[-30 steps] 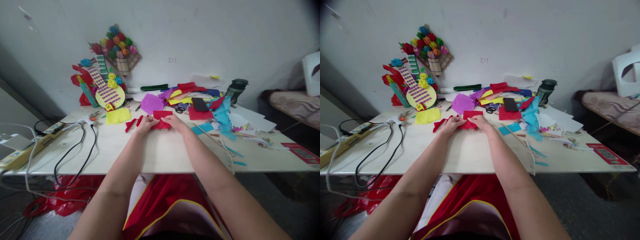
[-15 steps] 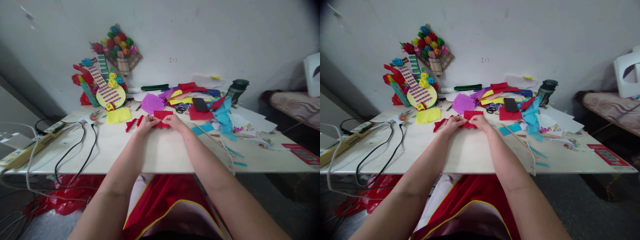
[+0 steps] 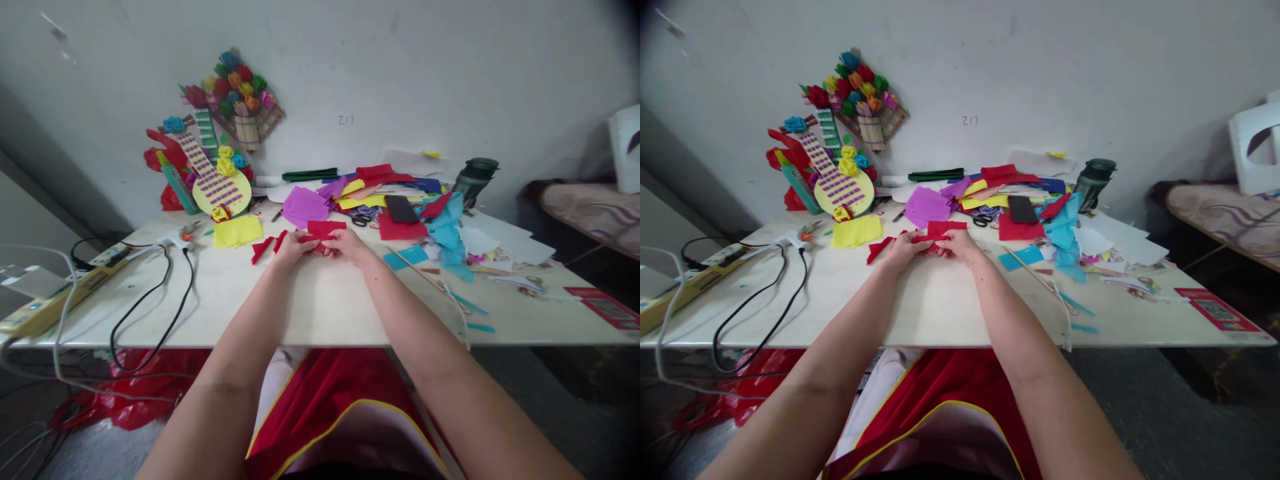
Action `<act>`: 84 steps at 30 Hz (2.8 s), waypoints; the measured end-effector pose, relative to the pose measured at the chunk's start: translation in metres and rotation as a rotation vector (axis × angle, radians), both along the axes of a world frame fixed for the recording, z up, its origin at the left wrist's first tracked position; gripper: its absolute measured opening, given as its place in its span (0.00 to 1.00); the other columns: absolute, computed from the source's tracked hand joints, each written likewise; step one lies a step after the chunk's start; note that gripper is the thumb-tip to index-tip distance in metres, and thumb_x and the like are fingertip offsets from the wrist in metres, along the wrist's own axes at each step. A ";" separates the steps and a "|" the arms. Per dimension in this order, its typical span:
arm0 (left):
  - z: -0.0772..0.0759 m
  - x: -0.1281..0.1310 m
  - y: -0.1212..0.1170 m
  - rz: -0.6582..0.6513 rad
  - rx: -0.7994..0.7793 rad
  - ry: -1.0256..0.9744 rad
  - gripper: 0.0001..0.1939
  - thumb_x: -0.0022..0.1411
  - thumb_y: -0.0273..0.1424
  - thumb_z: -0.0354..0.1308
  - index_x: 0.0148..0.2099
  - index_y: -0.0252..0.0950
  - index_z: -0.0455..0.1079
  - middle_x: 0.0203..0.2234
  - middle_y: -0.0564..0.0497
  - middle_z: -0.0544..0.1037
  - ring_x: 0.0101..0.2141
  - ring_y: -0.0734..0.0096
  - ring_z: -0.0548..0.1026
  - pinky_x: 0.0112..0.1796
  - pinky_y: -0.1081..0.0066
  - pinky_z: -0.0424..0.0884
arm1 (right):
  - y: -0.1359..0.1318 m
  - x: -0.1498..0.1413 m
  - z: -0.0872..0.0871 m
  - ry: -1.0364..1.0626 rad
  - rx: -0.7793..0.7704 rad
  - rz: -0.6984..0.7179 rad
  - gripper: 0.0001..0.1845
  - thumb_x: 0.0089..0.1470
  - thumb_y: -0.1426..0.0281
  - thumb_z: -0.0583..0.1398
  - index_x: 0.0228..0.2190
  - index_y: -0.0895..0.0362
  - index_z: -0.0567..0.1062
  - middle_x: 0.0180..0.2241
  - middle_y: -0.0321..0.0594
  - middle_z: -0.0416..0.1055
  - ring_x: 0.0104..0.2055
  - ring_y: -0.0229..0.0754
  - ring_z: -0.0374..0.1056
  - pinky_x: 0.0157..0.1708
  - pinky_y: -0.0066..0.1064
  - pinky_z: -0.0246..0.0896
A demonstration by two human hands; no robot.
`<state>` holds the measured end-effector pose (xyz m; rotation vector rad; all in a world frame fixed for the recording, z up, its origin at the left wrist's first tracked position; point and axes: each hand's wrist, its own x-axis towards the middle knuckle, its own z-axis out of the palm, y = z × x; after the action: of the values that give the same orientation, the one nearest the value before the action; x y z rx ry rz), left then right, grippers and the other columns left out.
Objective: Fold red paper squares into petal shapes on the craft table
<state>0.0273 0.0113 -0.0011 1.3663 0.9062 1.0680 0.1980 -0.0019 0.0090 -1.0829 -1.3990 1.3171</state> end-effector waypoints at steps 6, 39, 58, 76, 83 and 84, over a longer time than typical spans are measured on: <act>0.004 -0.003 -0.001 -0.042 -0.021 -0.002 0.18 0.42 0.36 0.68 0.33 0.29 0.72 0.22 0.48 0.78 0.24 0.72 0.75 0.31 0.71 0.71 | -0.002 -0.001 0.004 -0.002 0.012 -0.037 0.09 0.41 0.74 0.66 0.20 0.61 0.69 0.14 0.35 0.70 0.14 0.30 0.62 0.16 0.20 0.58; 0.005 -0.009 0.000 -0.207 -0.110 -0.211 0.10 0.48 0.23 0.62 0.37 0.28 0.72 0.26 0.44 0.80 0.27 0.69 0.78 0.31 0.74 0.73 | 0.005 0.004 -0.002 0.183 -0.023 0.010 0.12 0.36 0.71 0.68 0.27 0.61 0.75 0.18 0.37 0.73 0.16 0.32 0.64 0.20 0.25 0.62; 0.005 -0.010 -0.002 -0.166 -0.137 -0.308 0.09 0.51 0.18 0.57 0.37 0.27 0.73 0.25 0.44 0.79 0.27 0.68 0.78 0.33 0.72 0.74 | 0.002 0.005 0.000 0.263 0.019 0.065 0.09 0.34 0.77 0.63 0.26 0.61 0.76 0.20 0.39 0.74 0.18 0.35 0.66 0.22 0.27 0.63; 0.007 -0.010 0.000 -0.208 -0.128 -0.369 0.10 0.48 0.22 0.53 0.34 0.26 0.73 0.27 0.40 0.79 0.32 0.61 0.79 0.33 0.69 0.74 | 0.008 0.008 -0.004 0.380 0.066 0.133 0.08 0.42 0.71 0.56 0.24 0.62 0.74 0.19 0.41 0.73 0.19 0.37 0.66 0.23 0.33 0.67; 0.008 -0.010 -0.001 -0.184 -0.094 -0.296 0.13 0.49 0.29 0.56 0.35 0.25 0.74 0.26 0.40 0.79 0.30 0.60 0.79 0.33 0.67 0.74 | 0.003 0.004 0.000 0.263 0.022 0.035 0.10 0.39 0.66 0.65 0.22 0.61 0.72 0.18 0.39 0.71 0.17 0.36 0.66 0.20 0.29 0.65; 0.007 -0.010 -0.001 -0.182 -0.091 -0.280 0.13 0.48 0.27 0.57 0.36 0.25 0.74 0.27 0.40 0.80 0.30 0.61 0.79 0.34 0.67 0.74 | 0.002 0.004 0.001 0.252 0.022 0.025 0.10 0.38 0.67 0.66 0.22 0.61 0.72 0.18 0.39 0.72 0.18 0.36 0.66 0.20 0.29 0.65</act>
<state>0.0172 0.0106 0.0062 1.1653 0.6047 1.0337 0.2019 0.0001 0.0097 -0.8533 -1.2392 1.3998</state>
